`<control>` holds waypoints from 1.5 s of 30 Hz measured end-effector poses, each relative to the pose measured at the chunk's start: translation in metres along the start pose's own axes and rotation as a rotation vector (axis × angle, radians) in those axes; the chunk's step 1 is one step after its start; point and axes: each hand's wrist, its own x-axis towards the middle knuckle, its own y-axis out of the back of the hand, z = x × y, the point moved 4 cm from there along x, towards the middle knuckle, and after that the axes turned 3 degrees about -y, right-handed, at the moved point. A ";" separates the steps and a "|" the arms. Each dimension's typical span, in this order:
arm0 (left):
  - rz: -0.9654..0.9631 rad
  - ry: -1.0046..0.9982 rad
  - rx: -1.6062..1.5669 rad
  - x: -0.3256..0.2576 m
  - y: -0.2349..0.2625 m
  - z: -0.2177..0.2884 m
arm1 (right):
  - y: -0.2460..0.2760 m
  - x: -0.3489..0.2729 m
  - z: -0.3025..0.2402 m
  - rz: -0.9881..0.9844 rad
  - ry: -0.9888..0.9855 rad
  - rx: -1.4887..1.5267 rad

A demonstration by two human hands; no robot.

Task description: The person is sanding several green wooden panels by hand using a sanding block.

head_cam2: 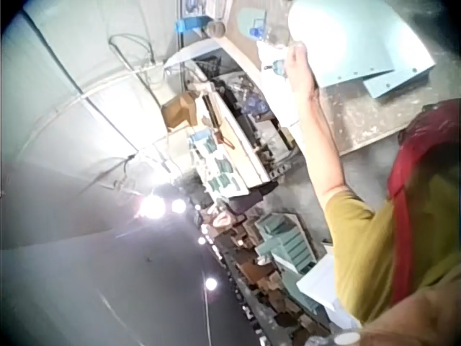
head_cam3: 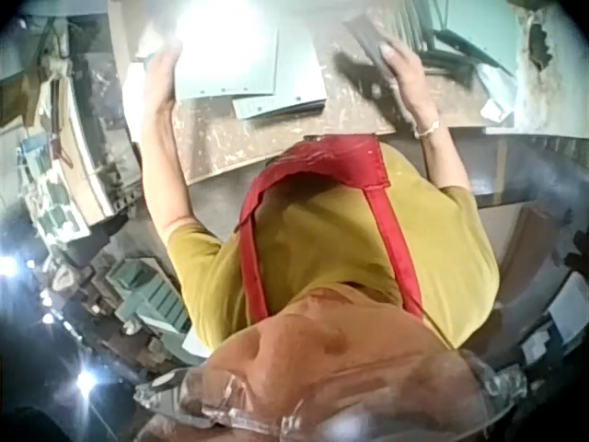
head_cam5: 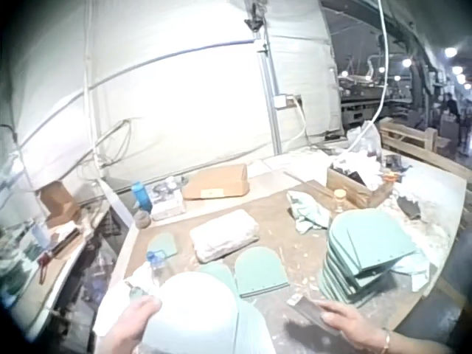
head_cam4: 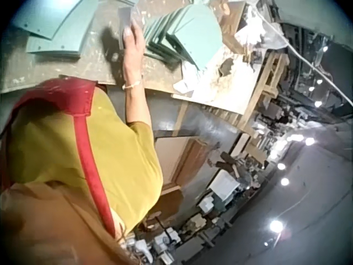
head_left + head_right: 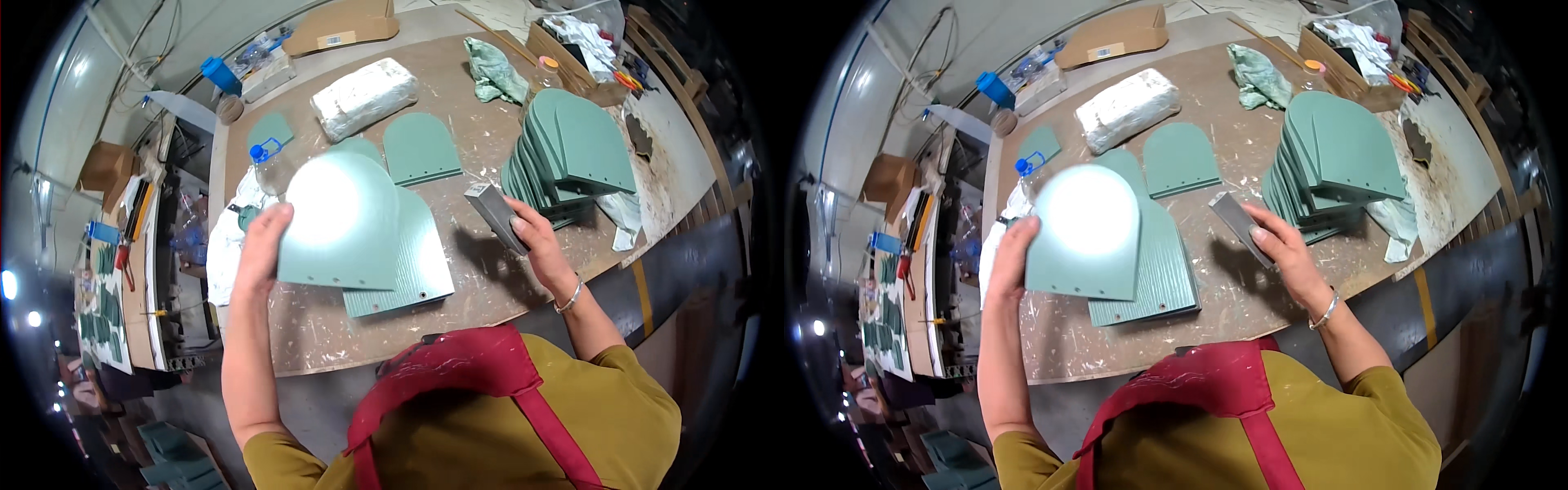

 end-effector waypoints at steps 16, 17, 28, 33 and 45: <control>0.031 0.090 -0.147 0.163 0.014 -0.119 | 0.001 -0.004 0.021 0.228 -0.045 -0.042; 0.031 0.126 -0.188 0.166 0.008 -0.139 | 0.001 -0.005 0.022 0.234 -0.053 -0.040; 0.209 -0.525 0.701 0.111 0.002 -0.051 | -0.031 0.027 -0.007 0.160 0.055 -0.153; -0.062 -0.590 0.683 0.030 -0.078 0.001 | -0.025 0.013 -0.026 0.182 0.118 -0.362; -0.028 -0.664 1.110 0.041 -0.147 -0.026 | -0.066 0.051 -0.030 -0.081 0.384 -0.778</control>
